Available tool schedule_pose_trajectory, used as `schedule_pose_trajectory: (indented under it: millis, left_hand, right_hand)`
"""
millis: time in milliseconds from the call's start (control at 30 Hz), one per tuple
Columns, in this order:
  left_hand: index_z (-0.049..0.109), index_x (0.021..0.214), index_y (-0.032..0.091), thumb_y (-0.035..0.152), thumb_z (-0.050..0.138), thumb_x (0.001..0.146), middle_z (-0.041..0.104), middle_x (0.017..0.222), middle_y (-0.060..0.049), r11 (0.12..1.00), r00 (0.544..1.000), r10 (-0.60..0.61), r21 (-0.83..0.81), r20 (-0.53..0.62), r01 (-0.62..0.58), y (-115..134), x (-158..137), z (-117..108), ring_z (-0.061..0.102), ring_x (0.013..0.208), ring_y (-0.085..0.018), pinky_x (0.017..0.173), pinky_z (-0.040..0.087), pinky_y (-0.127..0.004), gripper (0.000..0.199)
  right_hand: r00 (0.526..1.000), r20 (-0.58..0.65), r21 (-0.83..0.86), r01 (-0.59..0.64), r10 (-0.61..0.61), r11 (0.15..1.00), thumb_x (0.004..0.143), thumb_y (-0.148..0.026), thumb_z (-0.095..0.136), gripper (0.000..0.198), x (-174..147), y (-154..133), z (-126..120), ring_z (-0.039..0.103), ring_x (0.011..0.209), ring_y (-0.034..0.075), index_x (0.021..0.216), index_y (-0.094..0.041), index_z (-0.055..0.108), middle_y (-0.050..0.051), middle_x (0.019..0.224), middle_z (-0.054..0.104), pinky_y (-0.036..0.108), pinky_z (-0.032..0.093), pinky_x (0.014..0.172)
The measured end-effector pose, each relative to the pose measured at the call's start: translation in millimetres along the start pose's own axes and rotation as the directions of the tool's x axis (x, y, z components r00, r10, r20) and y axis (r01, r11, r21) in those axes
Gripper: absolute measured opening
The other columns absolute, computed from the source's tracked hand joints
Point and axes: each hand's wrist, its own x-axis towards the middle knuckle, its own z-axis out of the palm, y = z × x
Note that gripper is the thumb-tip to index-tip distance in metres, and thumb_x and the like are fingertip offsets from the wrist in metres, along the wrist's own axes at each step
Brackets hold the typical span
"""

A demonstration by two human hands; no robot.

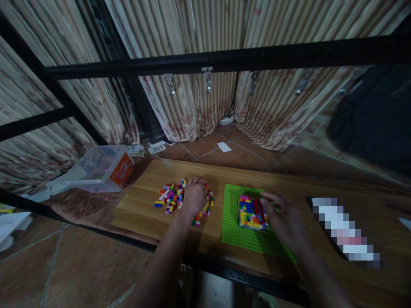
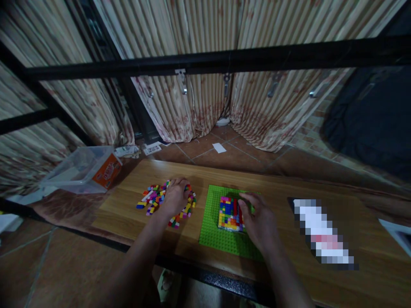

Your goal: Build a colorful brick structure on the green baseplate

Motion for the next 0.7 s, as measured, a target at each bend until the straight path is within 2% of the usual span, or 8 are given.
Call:
schedule_pose_trajectory:
  millis: [100,200,267,333,400,467,600,700]
  left_hand:
    - [0.063,0.102,0.016,0.013,0.052,0.08,0.063,0.112,-0.011,0.993,0.998,0.028,-0.114,-0.052,-0.034,2.4,1.6,-3.4,0.053,0.107,-0.026,0.1,0.038,-0.043,0.025]
    - [0.063,0.103,0.018,0.015,0.053,0.081,0.064,0.113,-0.008,0.896,0.999,-0.004,-0.445,-0.041,-0.015,10.2,1.0,-7.5,0.055,0.11,-0.023,0.102,0.038,-0.041,0.024]
    - [0.063,0.105,0.018,0.022,0.055,0.083,0.065,0.113,-0.007,0.687,0.997,-0.064,-0.722,0.05,0.08,19.2,-1.9,-10.9,0.057,0.11,-0.021,0.101,0.041,-0.039,0.024]
    - [0.063,0.108,0.017,0.027,0.056,0.084,0.066,0.116,-0.008,0.363,0.976,-0.086,-0.906,0.2,0.218,30.4,-6.9,-14.3,0.059,0.11,-0.022,0.099,0.044,-0.039,0.027]
    - [0.064,0.105,0.016,0.029,0.055,0.085,0.064,0.121,-0.01,0.03,0.936,-0.015,-0.936,0.351,0.351,42.2,-12.6,-16.5,0.059,0.112,-0.023,0.098,0.046,-0.041,0.025]
    - [0.065,0.101,0.015,0.028,0.051,0.088,0.065,0.12,-0.011,-0.194,0.886,0.081,-0.864,0.457,0.464,53.2,-16.9,-16.3,0.06,0.112,-0.023,0.097,0.047,-0.041,0.023]
    - [0.065,0.098,0.01,0.021,0.045,0.091,0.07,0.106,-0.012,-0.416,0.81,0.127,-0.71,0.573,0.568,69.1,-18.9,-10.8,0.065,0.098,-0.018,0.096,0.049,-0.034,0.024]
    - [0.065,0.101,0.008,0.015,0.046,0.089,0.071,0.095,-0.011,-0.501,0.785,0.103,-0.65,0.611,0.571,75.3,-17.5,-7.0,0.067,0.088,-0.017,0.096,0.049,-0.033,0.024]
  right_hand:
    - [0.999,-0.053,0.044,0.008,-0.006,0.999,0.086,-0.046,0.05,0.036,0.4,-5.4,-2.0,0.062,0.097,0.024,0.103,-0.02,0.068,0.011,0.108,0.065,0.041,0.049,0.087]
    - [0.995,-0.096,0.099,0.034,-0.025,0.994,0.087,-0.042,0.051,0.031,-0.2,-13.4,-3.2,0.062,0.097,0.023,0.101,-0.02,0.068,0.01,0.104,0.066,0.04,0.048,0.087]
    - [0.995,-0.102,0.152,0.037,-0.022,0.988,0.087,-0.04,0.052,0.028,-1.2,-20.7,-2.8,0.062,0.096,0.022,0.1,-0.021,0.068,0.008,0.102,0.067,0.038,0.049,0.086]
    - [0.997,-0.08,0.217,0.03,-0.013,0.976,0.088,-0.038,0.053,0.027,-2.7,-29.2,-1.3,0.063,0.093,0.021,0.101,-0.021,0.069,0.007,0.101,0.067,0.035,0.05,0.082]
    - [0.999,-0.049,0.279,0.026,-0.013,0.96,0.088,-0.037,0.053,0.027,-4.2,-37.6,1.4,0.063,0.091,0.019,0.102,-0.021,0.068,0.007,0.101,0.067,0.033,0.05,0.08]
    - [0.999,-0.022,0.324,0.04,-0.034,0.945,0.087,-0.037,0.054,0.026,-5.5,-44.9,4.3,0.063,0.091,0.019,0.104,-0.022,0.068,0.006,0.102,0.067,0.031,0.05,0.079]
    - [0.995,0.0,0.375,0.091,-0.099,0.923,0.087,-0.033,0.057,0.024,-7.2,-53.8,8.0,0.063,0.089,0.018,0.105,-0.023,0.068,0.005,0.099,0.068,0.031,0.049,0.079]
    - [0.988,0.017,0.353,0.137,-0.153,0.926,0.084,-0.029,0.061,0.024,-7.9,-55.5,7.9,0.061,0.091,0.018,0.107,-0.024,0.067,0.004,0.101,0.066,0.031,0.048,0.08]
